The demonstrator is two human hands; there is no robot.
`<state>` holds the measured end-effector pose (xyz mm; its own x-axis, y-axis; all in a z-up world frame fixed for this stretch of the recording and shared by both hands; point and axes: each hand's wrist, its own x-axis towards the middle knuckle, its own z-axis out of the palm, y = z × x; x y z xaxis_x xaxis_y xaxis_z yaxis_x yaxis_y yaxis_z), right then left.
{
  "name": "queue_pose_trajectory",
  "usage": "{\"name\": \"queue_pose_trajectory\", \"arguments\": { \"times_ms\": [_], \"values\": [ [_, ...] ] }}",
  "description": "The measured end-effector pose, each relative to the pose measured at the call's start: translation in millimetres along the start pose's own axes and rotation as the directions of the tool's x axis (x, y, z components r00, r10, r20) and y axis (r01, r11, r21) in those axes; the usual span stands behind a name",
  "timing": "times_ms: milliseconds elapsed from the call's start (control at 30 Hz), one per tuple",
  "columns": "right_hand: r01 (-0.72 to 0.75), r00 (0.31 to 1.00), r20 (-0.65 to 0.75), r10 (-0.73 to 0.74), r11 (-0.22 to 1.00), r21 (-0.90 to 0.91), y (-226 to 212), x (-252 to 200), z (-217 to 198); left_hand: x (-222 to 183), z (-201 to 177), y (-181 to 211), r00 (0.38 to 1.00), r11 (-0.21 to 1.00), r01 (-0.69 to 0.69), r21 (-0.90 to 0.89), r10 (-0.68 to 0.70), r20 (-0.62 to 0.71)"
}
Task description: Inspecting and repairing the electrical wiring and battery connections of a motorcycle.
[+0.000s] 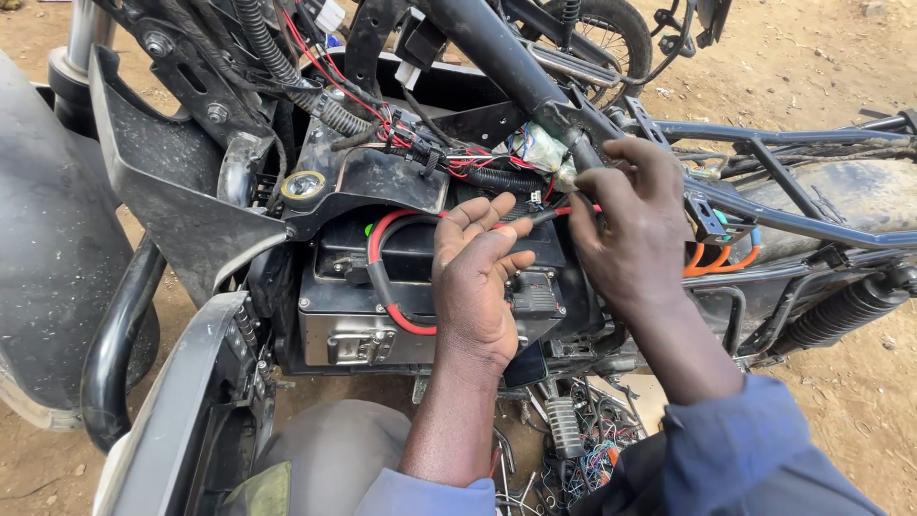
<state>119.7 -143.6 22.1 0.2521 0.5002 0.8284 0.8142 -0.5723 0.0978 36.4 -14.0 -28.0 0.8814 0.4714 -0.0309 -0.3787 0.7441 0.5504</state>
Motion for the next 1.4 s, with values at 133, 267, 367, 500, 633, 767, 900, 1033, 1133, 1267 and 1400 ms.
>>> {"name": "queue_pose_trajectory", "arguments": {
  "times_ms": [133, 267, 367, 500, 633, 767, 900, 1033, 1133, 1267, 1400],
  "values": [
    [-0.054, 0.999, -0.005, 0.054, 0.997, -0.047, -0.7, -3.9, 22.1, -2.1, 2.0, 12.2, 1.0, 1.0, 0.001, -0.003, -0.001, -0.011],
    [-0.067, 0.998, -0.026, 0.064, 0.992, -0.11, -1.1, -6.4, 22.4, -1.9, 0.1, 11.6, 1.0, 1.0, 0.012, 0.0, -0.012, -0.005],
    [-0.068, 0.997, -0.04, 0.062, 0.982, -0.178, 1.9, -7.4, 27.3, -1.7, 1.0, 10.5, 1.0, 1.0, 0.008, 0.013, -0.008, -0.006],
    [-0.122, 0.99, -0.103, 0.099, 0.963, -0.241, 0.1, -11.9, 37.2, -1.5, 1.0, 7.8, 1.0, 1.0, 0.008, 0.015, -0.008, -0.01],
    [-0.139, 0.985, -0.128, 0.112, 0.965, -0.223, 5.8, -16.1, 40.5, -1.7, 2.3, 5.4, 1.0, 1.0, 0.017, 0.025, -0.017, -0.012],
    [-0.122, 0.985, -0.144, 0.099, 0.979, -0.164, 5.5, -17.1, 40.8, 0.5, 1.2, 2.3, 1.0, 0.999, 0.011, 0.042, -0.011, -0.013],
    [-0.126, 0.984, -0.15, 0.101, 0.977, -0.17, 1.5, -15.1, 40.5, 1.7, 0.1, 3.2, 1.0, 0.998, 0.016, 0.055, -0.015, -0.026],
    [-0.136, 0.982, -0.155, 0.113, 0.979, -0.151, -0.2, -14.0, 39.6, 1.0, -0.3, 3.9, 1.0, 0.998, 0.018, 0.052, -0.017, -0.023],
    [-0.152, 0.978, -0.161, 0.129, 0.979, -0.136, -0.1, -14.7, 38.0, 0.4, -0.3, 2.5, 1.0, 0.998, 0.022, 0.057, -0.021, -0.021],
    [-0.186, 0.978, -0.112, 0.178, 0.98, -0.07, -2.0, -13.3, 34.3, -2.7, 1.8, 6.6, 0.999, 0.997, 0.026, 0.067, -0.025, -0.02],
    [-0.229, 0.973, 0.007, 0.229, 0.973, 0.021, -11.2, -20.8, 22.1, -6.7, 3.0, 11.5, 0.999, 0.995, 0.029, 0.099, -0.027, -0.022]
  ]
}}
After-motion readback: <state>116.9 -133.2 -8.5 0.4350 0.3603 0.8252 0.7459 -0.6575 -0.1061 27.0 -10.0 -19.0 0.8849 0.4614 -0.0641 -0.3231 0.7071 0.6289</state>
